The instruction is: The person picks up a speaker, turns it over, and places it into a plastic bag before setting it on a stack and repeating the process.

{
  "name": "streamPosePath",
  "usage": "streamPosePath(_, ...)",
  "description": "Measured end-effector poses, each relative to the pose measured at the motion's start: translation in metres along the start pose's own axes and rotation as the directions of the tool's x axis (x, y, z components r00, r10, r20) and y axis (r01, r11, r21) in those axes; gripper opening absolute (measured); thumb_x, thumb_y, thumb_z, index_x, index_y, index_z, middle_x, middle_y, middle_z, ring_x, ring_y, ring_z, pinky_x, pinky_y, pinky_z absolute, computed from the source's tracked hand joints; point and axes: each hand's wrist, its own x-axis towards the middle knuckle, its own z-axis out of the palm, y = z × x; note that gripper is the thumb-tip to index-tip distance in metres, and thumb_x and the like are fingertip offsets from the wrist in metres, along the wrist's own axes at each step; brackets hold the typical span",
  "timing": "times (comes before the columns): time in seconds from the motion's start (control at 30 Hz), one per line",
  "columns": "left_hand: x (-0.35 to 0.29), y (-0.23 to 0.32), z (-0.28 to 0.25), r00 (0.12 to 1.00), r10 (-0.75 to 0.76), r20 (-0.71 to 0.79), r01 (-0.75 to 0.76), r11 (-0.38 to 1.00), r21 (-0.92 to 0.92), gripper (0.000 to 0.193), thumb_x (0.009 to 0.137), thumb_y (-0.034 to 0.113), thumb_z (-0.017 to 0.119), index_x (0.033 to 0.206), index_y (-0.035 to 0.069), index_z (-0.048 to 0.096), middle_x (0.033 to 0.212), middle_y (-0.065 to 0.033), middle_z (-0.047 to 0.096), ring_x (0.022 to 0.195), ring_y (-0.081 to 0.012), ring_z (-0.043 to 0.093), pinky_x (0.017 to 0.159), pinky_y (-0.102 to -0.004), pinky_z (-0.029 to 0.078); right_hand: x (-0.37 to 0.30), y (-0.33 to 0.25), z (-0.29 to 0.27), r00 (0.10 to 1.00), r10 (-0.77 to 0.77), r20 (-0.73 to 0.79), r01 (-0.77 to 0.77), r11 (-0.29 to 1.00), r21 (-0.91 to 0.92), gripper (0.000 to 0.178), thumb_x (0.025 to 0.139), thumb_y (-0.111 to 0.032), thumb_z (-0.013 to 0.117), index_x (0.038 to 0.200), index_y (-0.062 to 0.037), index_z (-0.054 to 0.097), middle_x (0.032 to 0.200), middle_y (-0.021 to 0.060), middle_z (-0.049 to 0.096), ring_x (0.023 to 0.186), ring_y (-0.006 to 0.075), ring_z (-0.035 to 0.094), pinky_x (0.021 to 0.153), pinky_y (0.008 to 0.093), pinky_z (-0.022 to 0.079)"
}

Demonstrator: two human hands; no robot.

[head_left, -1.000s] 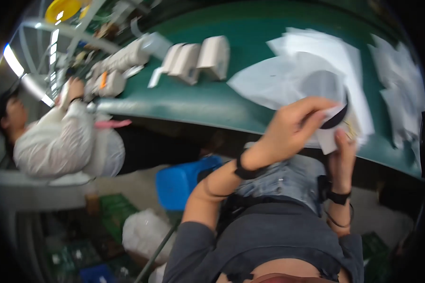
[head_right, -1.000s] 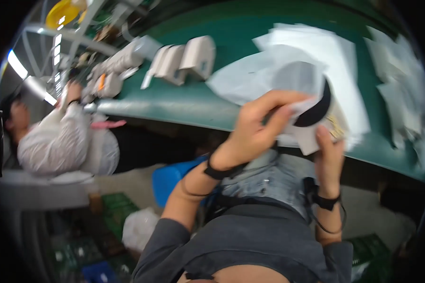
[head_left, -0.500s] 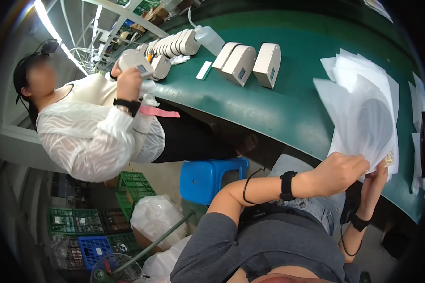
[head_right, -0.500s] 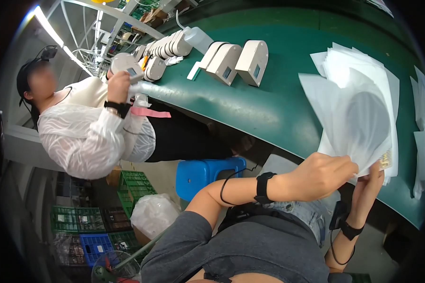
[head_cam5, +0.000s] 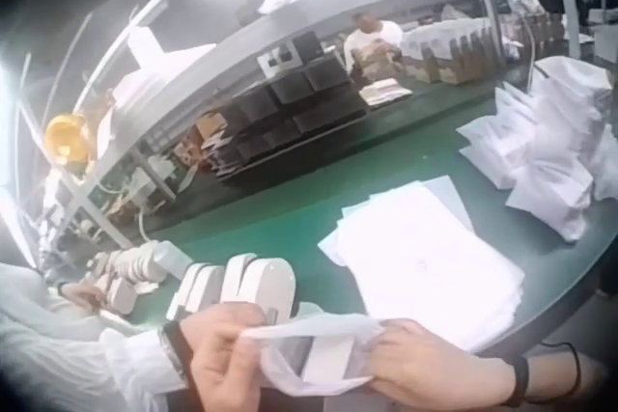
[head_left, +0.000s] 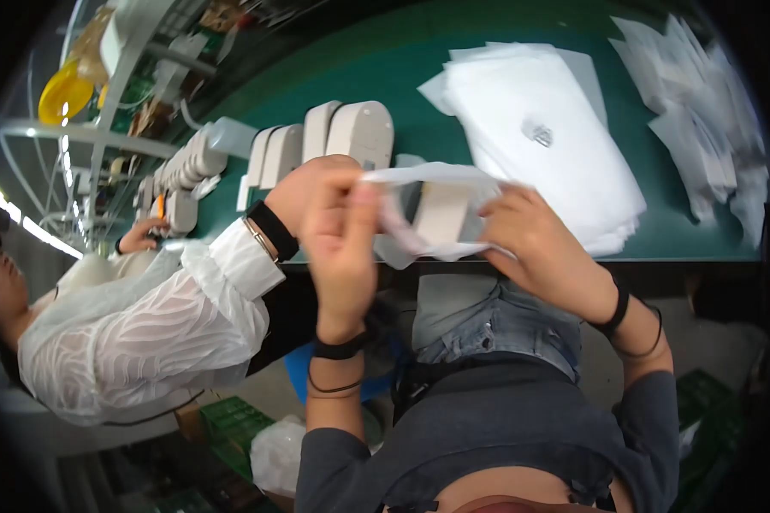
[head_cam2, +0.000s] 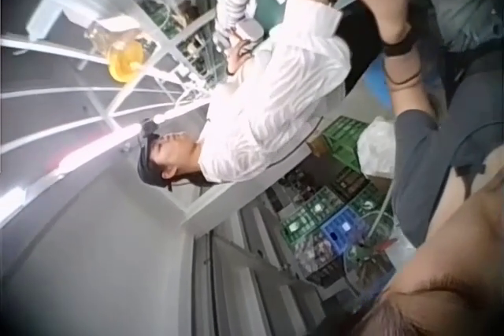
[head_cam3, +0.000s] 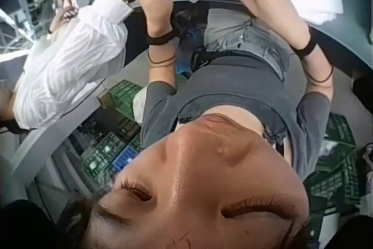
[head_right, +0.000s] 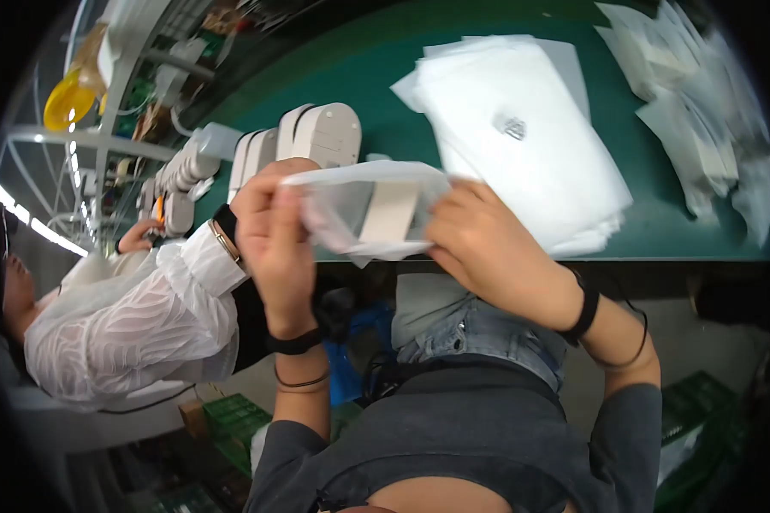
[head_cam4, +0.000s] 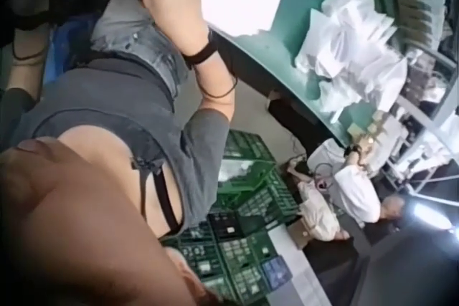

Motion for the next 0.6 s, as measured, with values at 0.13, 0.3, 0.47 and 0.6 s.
streamPosePath(0.13,0.008,0.051,0.000,0.993,0.048,-0.104,-0.063,0.987,-0.151,0.010,0.090,0.010,0.050,0.093,0.001,0.049,0.078,-0.0009,0.053,0.064,-0.0039,0.046,0.059,-0.0165,0.038,0.017,-0.039,-0.047,0.940,-0.209,-0.271,0.184,0.976,-0.115,0.020,0.061,0.000,0.068,0.079,-0.0063,0.061,0.104,0.0108,0.056,0.110,0.0281,0.047,0.098,0.0493,0.029)
streamPosePath(0.3,0.011,0.061,0.013,0.991,0.007,-0.137,-0.035,0.978,-0.203,0.016,0.091,0.017,0.047,0.092,0.001,0.048,0.079,-0.0028,0.052,0.068,-0.0075,0.046,0.063,-0.0202,0.038,0.055,-0.046,-0.047,0.794,-0.406,-0.453,0.409,0.907,-0.097,0.012,0.065,-0.005,0.066,0.077,-0.0069,0.064,0.107,0.0085,0.057,0.106,0.0263,0.048,0.096,0.0448,0.031)
streamPosePath(0.47,0.005,0.043,0.021,0.971,-0.171,-0.168,0.086,0.902,-0.423,0.023,0.093,0.023,0.041,0.095,0.002,0.049,0.083,-0.0041,0.054,0.075,-0.0132,0.050,0.067,-0.0276,0.041,0.054,-0.035,-0.042,0.940,-0.211,-0.267,0.335,0.706,0.623,0.009,0.075,-0.009,0.064,0.083,-0.0050,0.067,0.095,0.0065,0.063,0.092,0.0180,0.057,0.083,0.0320,0.042)
streamPosePath(0.6,-0.003,0.028,0.013,0.949,-0.260,-0.180,0.126,0.832,-0.540,0.027,0.094,0.027,0.038,0.097,0.003,0.050,0.085,-0.0049,0.055,0.080,-0.0165,0.053,0.070,-0.0320,0.043,0.052,-0.042,-0.048,0.972,-0.152,-0.177,0.228,0.455,0.861,0.017,0.077,-0.012,0.060,0.088,-0.0011,0.066,0.082,0.0085,0.064,0.074,0.0139,0.058,0.068,0.0239,0.044)
